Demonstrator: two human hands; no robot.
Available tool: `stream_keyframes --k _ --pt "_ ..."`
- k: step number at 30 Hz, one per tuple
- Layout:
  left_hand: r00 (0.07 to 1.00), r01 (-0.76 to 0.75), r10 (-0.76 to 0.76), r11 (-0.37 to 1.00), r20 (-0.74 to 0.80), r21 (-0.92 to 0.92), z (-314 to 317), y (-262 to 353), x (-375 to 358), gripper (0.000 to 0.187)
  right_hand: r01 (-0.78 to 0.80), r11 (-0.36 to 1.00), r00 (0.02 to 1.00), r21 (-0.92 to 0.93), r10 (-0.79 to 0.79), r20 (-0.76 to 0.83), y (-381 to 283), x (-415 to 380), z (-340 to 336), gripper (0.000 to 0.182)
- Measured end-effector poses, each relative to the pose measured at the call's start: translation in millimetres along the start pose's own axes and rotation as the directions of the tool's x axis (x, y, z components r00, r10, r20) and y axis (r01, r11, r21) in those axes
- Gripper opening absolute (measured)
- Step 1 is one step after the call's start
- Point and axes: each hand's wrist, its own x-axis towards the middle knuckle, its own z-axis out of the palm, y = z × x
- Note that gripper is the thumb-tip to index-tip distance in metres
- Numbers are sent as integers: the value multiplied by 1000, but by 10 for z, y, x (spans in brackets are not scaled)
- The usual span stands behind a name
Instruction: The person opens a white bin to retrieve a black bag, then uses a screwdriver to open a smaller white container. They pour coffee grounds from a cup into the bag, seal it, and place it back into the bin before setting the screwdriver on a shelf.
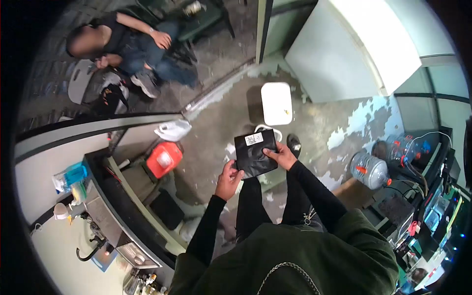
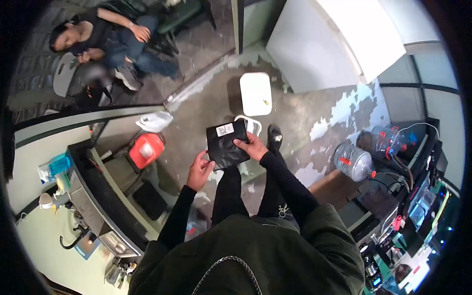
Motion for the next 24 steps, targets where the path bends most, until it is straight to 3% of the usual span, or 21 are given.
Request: stream_keyframes --k 2,3,4,5,6,7,8,10,11,13,15,18,19,20,22,24 --pt "991 133 -131 971 -23 199 -166 312 -88 66 168 985 985 -43 -170 -33 -692 -269 291 29" --pt "994 104 -78 921 -83 376 -254 487 -150 67 261 891 953 -372 -299 -48 -785 -340 327 28" --pt "996 52 -22 926 -85 373 -321 454 -158 67 302 687 904 -661 -427 -32 -900 -403 346 29" --pt "986 -39 98 922 -137 384 -365 260 -125 68 443 439 782 -781 -616 97 -1096 -502 439 31" --pt "960 -126 213 908 -182 399 -411 207 -97 69 510 275 728 -815 -643 239 -1280 -616 520 20" --pt "990 -45 57 995 -131 92 -443 333 -105 70 466 307 759 -830 -621 197 -1316 -719 604 14" --pt "989 -82 93 992 -117 95 -488 609 -162 70 420 345 790 -839 -594 151 -1271 -808 705 11" --pt "988 -49 95 944 125 -326 -553 1209 -333 67 395 306 705 -866 -706 72 -1242 -1016 908 25" --pt "992 -8 70 868 107 -496 -512 1509 -450 62 380 258 685 -888 -723 83 -1220 -1116 988 33" --pt "990 -49 118 802 78 -595 -448 2019 -636 53 358 218 665 -908 -742 84 -1268 -1343 1221 42" --pt "987 -49 142 726 79 -686 -464 2197 -622 40 272 -26 646 -962 -736 202 -1532 -1705 1623 62" --pt "968 0 158 780 196 -626 -503 2366 -673 30 235 81 637 -968 -765 91 -1366 -1851 1732 75" --pt "953 95 125 740 276 -666 -549 2302 -665 30 238 80 637 -968 -766 93 -1340 -1911 1716 74" --pt "923 204 93 705 373 -680 -517 2311 -749 30 407 217 649 -887 -753 114 -1304 -2070 1617 72" --pt "938 216 32 723 344 -656 -485 2201 -839 27 521 374 681 -767 -724 110 -1270 -2282 1573 66" --pt "923 106 75 893 377 -437 -462 1851 -774 27 500 425 701 -754 -711 65 -1238 -2453 1609 61"
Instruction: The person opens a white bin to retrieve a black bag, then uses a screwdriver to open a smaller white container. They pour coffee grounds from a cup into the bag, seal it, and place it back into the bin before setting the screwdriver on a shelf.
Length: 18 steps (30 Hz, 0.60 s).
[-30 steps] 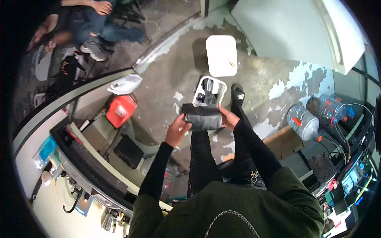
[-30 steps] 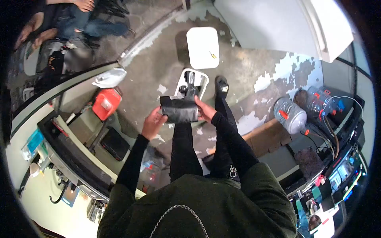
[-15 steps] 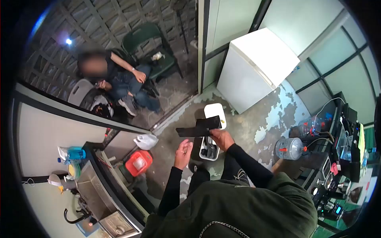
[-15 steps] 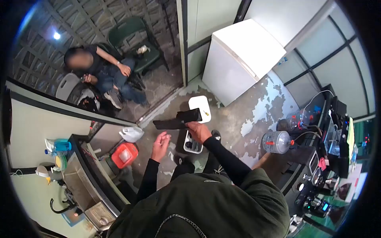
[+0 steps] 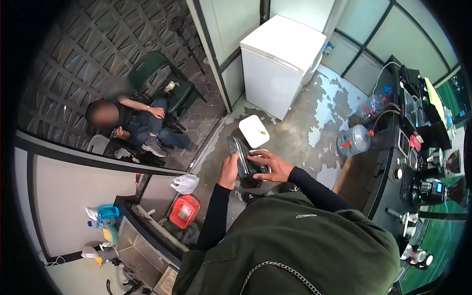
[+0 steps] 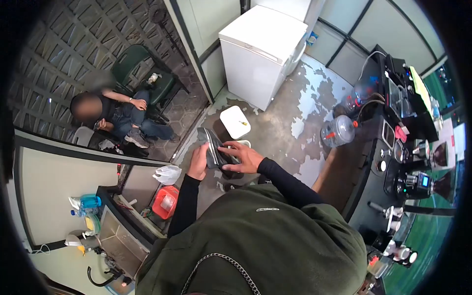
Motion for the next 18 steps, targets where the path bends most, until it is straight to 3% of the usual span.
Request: stream_keyframes --k 1,2,4,6,8,10,12,14,16,18 --pt "991 -127 135 964 -18 234 57 -46 -60 31 -39 999 999 15 39 -4 -16 -71 -42 60" --pt "991 -129 134 962 -5 240 140 -102 -118 31 -43 999 999 11 43 -18 9 -124 -46 60" --pt "977 -151 211 795 -35 588 361 -235 -273 36 -375 921 927 109 375 15 87 -220 54 52" --pt "967 -196 255 795 -23 574 389 -543 -230 41 -353 935 930 45 356 -96 150 -366 101 47" --pt "972 -179 235 752 -5 635 516 -569 -301 40 -466 840 879 276 474 42 310 -542 66 49" --pt "967 -213 255 759 21 615 706 -697 -341 35 -402 845 897 353 441 -32 564 -789 168 51" --pt "957 -240 270 549 102 800 963 -780 -345 41 -343 933 919 107 357 -169 742 -1056 164 48" --pt "951 -274 281 578 128 768 1216 -1075 -337 40 -506 862 857 -37 497 -139 663 -1307 85 42" --pt "932 -257 327 302 154 918 1365 -1467 -253 39 -595 772 803 -224 583 -125 802 -1585 124 37" --pt "938 -249 286 163 196 955 1527 -1855 -203 39 -657 718 752 -229 646 -134 1108 -1880 301 32"
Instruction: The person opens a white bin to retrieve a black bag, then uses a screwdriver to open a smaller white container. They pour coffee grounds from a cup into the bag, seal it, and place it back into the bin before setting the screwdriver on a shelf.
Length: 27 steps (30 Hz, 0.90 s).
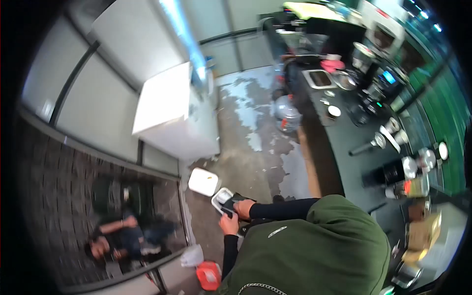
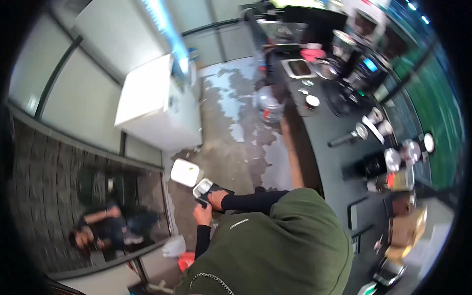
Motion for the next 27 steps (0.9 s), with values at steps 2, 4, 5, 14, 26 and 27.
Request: stream_keyframes --k 2,4,5,14,26,27 --pt "992 -53 41 994 123 93 358 -117 -1 40 -70 998 995 9 70 -75 408 -150 0 29" --pt "973 -102 58 976 224 191 564 54 84 40 -123 992 983 16 124 -135 767 -259 92 27" --pt "938 -17 -37 988 345 152 624 165 114 39 -201 979 972 20 202 -118 914 -243 203 27" --pt "785 250 -55 939 617 -235 679 434 508 22 -173 984 953 -41 156 -259 906 -454 -187 22" --pt "892 -348 447 775 68 -527 -303 189 552 123 128 938 934 -323 -224 -280 63 115 -871 17" --pt "871 -423 488 803 57 -421 -433 277 516 134 153 924 924 -350 -259 -282 -68 83 -1008 19"
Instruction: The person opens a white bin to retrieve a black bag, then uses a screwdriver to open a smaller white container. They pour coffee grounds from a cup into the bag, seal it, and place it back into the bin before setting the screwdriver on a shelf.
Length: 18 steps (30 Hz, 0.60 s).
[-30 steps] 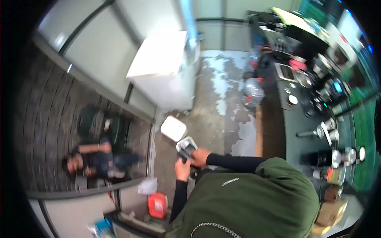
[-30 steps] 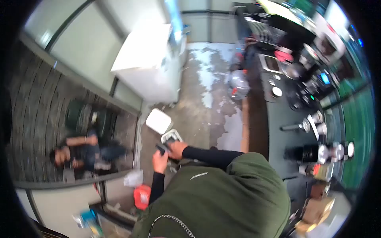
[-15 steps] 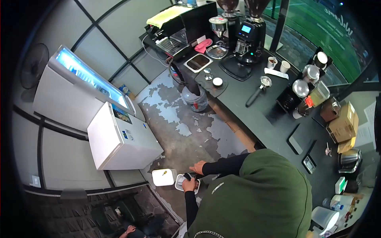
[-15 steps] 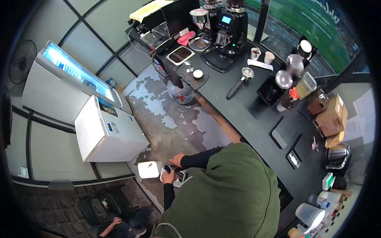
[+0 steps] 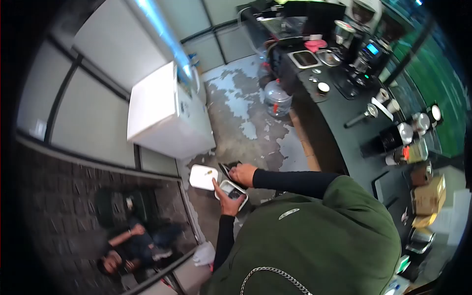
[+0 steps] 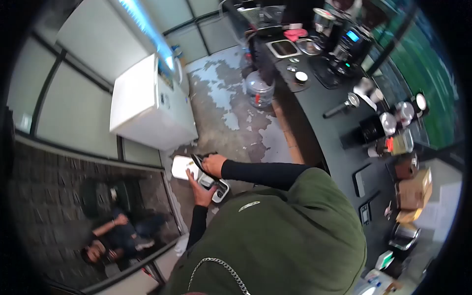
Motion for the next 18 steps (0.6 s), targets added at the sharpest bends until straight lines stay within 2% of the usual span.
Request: stream_keyframes --k 1,2,4,5,7,8,9,10,11,12,14,17,18 --pt "999 -44 41 992 23 120 -51 96 22 147 29 999 999 -19 -29 -14 -92 24 -171 21" --pt "995 -91 84 987 54 134 6 -59 67 152 49 998 999 -37 -49 -1 -203 31 -362 22" --pt "993 -84 82 996 86 19 80 -271 203 156 63 995 998 -75 -60 37 -401 80 -641 26" --pt "994 -34 44 993 96 -109 116 -304 292 156 78 994 996 -73 -73 59 -474 110 -735 26" --pt "992 -66 86 974 88 -216 175 -358 482 149 -61 990 990 -131 76 115 -559 166 -932 29" --pt "991 -130 131 985 3 -114 92 -220 563 146 -66 989 988 -132 83 130 -561 194 -1042 29" --pt "980 -185 184 983 -71 -7 18 -88 609 142 -161 975 973 -155 183 139 -541 219 -1154 31" --pt "991 -118 117 993 -61 -20 -38 23 620 138 -258 950 948 -178 284 143 -530 213 -1238 34" --pt "998 -53 52 998 -45 -29 -67 78 627 134 -273 946 942 -176 300 150 -527 171 -1299 34" --pt "988 -141 144 989 -63 50 -48 46 639 127 -260 953 960 -158 272 61 -515 119 -1354 28" --pt "979 -199 200 979 -27 31 -85 88 685 126 -267 958 961 -106 256 -106 -549 6 -1360 22" --pt "961 -274 274 962 -24 18 -43 124 724 115 -353 934 929 -59 343 -136 -562 -91 -1440 23" --pt "941 -329 325 944 -95 -23 59 11 733 109 -385 921 915 -56 372 -156 -534 -133 -1474 30"
